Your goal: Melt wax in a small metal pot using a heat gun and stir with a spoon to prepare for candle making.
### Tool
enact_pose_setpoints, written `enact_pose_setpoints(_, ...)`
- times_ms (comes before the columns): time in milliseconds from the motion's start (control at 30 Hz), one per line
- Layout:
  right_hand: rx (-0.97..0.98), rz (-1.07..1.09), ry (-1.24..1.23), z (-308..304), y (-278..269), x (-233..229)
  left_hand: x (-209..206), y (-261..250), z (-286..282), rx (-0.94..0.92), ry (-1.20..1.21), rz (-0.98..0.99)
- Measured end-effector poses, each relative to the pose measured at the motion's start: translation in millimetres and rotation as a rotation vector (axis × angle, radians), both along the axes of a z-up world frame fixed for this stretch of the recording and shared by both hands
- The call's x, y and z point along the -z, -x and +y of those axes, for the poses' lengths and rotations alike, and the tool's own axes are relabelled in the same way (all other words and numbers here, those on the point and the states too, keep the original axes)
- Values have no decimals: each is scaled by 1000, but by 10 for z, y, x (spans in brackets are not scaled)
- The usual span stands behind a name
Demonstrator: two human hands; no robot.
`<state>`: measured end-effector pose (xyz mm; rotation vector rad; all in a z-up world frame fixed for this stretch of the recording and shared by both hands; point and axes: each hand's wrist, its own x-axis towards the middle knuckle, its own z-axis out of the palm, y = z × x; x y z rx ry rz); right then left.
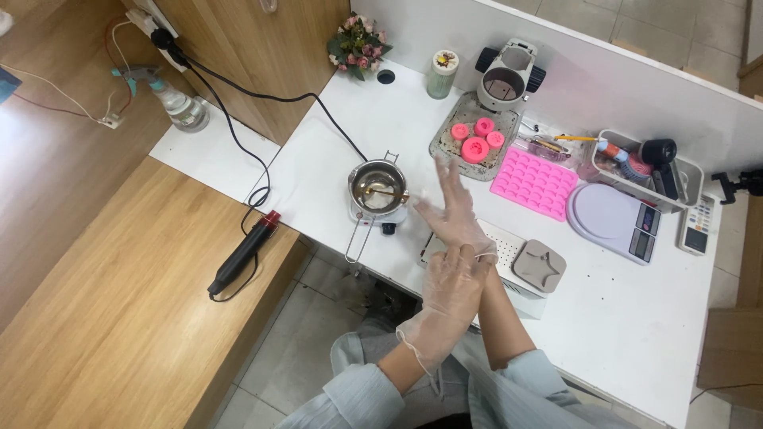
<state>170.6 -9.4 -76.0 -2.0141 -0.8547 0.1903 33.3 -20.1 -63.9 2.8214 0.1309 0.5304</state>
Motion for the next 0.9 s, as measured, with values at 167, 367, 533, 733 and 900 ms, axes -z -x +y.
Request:
enact_pose_setpoints(167, -187, 302, 156, 6, 149, -73, -77, -14, 30, -19, -19, 114)
enact_pose_setpoints(367, -144, 366, 85, 7, 103, -133, -101, -21, 31, -5, -15, 161)
enact_pose_setpoints(533, -134, 462, -27, 90, 81, 104, 45, -13, 28, -18, -27, 140)
enact_pose_setpoints(733, -207, 561, 17, 36, 134, 45, -86, -6, 68, -14, 2, 151)
enact_pose_setpoints(900, 29, 563, -306, 83, 99, 57, 65, -17, 67, 5, 22, 196)
